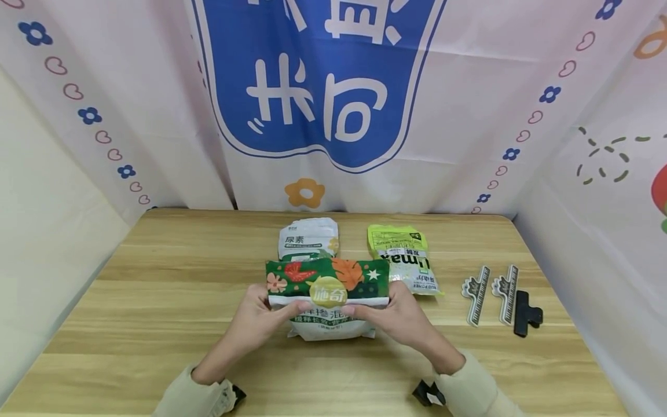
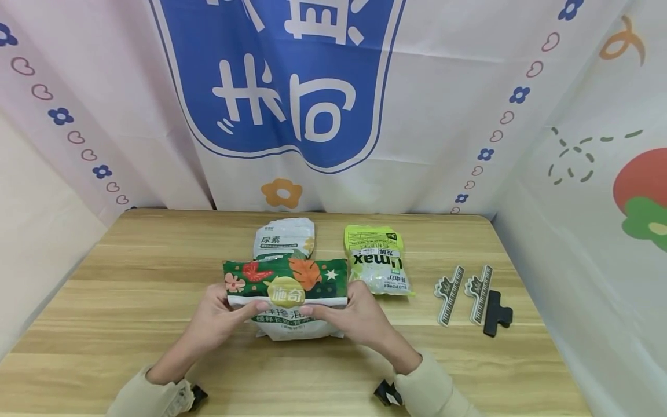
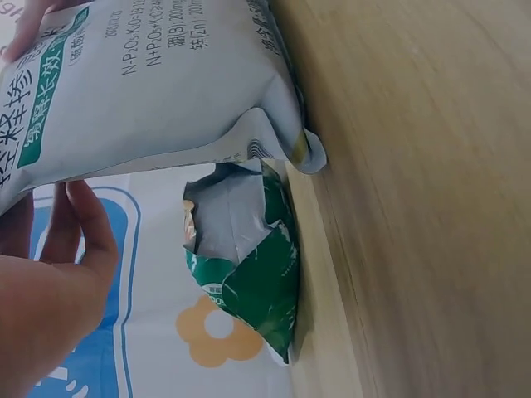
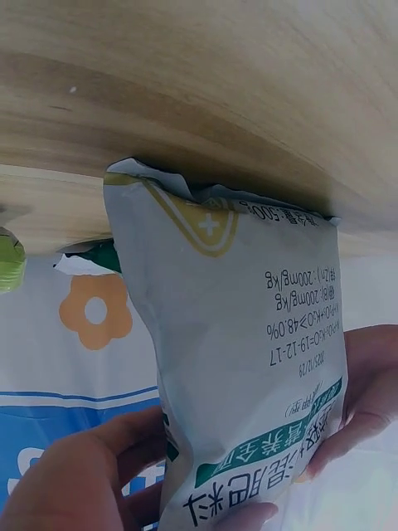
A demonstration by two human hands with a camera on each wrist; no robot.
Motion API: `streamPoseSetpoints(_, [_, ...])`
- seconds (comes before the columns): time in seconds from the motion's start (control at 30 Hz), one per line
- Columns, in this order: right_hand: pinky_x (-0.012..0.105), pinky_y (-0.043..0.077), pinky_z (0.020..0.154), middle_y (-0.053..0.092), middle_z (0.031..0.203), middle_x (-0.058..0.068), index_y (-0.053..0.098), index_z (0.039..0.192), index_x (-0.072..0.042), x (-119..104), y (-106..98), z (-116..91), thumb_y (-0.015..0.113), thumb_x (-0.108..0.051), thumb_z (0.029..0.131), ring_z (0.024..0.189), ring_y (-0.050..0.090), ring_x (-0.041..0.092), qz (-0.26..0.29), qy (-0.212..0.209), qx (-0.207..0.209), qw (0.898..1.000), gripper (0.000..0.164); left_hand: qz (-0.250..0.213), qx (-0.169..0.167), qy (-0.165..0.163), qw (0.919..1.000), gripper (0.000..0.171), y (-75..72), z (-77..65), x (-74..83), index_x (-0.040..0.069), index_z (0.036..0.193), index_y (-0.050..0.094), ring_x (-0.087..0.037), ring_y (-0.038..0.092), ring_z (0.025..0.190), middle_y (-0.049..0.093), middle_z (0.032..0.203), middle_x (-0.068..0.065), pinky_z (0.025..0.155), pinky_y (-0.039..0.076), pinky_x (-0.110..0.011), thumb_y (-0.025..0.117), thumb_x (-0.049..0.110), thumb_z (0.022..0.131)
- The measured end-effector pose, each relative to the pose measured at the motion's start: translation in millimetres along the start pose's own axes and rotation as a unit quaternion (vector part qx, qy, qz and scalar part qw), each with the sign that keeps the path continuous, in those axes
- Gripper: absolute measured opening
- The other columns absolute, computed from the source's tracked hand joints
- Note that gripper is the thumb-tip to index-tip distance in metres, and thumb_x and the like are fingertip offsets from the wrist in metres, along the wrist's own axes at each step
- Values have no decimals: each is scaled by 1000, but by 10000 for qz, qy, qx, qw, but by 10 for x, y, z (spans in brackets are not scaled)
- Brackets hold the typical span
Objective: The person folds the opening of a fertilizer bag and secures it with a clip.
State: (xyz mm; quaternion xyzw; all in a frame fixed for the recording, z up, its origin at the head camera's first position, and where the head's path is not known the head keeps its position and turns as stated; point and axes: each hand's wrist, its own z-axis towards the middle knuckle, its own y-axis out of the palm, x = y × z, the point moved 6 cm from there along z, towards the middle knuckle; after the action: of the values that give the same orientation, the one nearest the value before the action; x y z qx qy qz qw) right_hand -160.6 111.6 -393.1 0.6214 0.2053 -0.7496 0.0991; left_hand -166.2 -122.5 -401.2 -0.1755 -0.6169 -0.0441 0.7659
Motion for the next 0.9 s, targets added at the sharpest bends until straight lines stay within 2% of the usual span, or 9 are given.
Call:
streamPoseSetpoints(0.13, [22,60,81,82,109,7,80,116,-12,27,-9,-19,82,-17,92,89,70,5,-22,52,130,9999,25,-22,22,-122,9999,21,7,5,-31,6,113,80,-5,74,96,82,110,-8,80,62,-23,80,14,94])
streamPoseSetpoints(0.27, [25,62,85,82,111,8,81,115,-10,37,-4,-18,82,-17,93,95,73,5,6,65,196,9998,24,-183,21,-323,9993,25,20,2,-50,4,117,77,-5,74,97,82,109,-3,83,63,-25,79,13,94])
streamPoseSetpoints(0.4, [26,63,84,82,109,9,82,111,-7,28,-15,-7,81,-17,93,96,74,5,56,42,284,9996,21,-297,50,-576,9979,28,22,-2,-62,2,120,76,-3,72,97,82,108,3,84,62,-24,79,15,95])
streamPoseSetpoints(0.5, [25,63,83,83,108,8,83,109,-8,20,-26,3,82,-17,93,96,74,5,71,61,320,9994,19,-372,60,-786,9962,31,18,-4,-59,1,121,75,-3,71,97,82,110,1,84,61,-23,79,17,96])
streamPoseSetpoints(0.73, [27,62,89,82,111,4,83,111,-13,27,-30,7,82,-19,93,103,76,10,222,289,286,9989,20,-525,155,-1587,9858,38,10,-39,-88,1,123,75,-5,70,98,81,114,-8,86,59,-22,80,25,95])
streamPoseSetpoints(0.9, [28,62,90,82,111,6,82,112,-8,44,-47,6,82,-18,93,102,75,10,441,437,331,9975,22,-537,246,-1999,9780,38,14,-37,-120,6,122,77,-8,72,102,82,114,-7,89,59,-23,81,31,94])
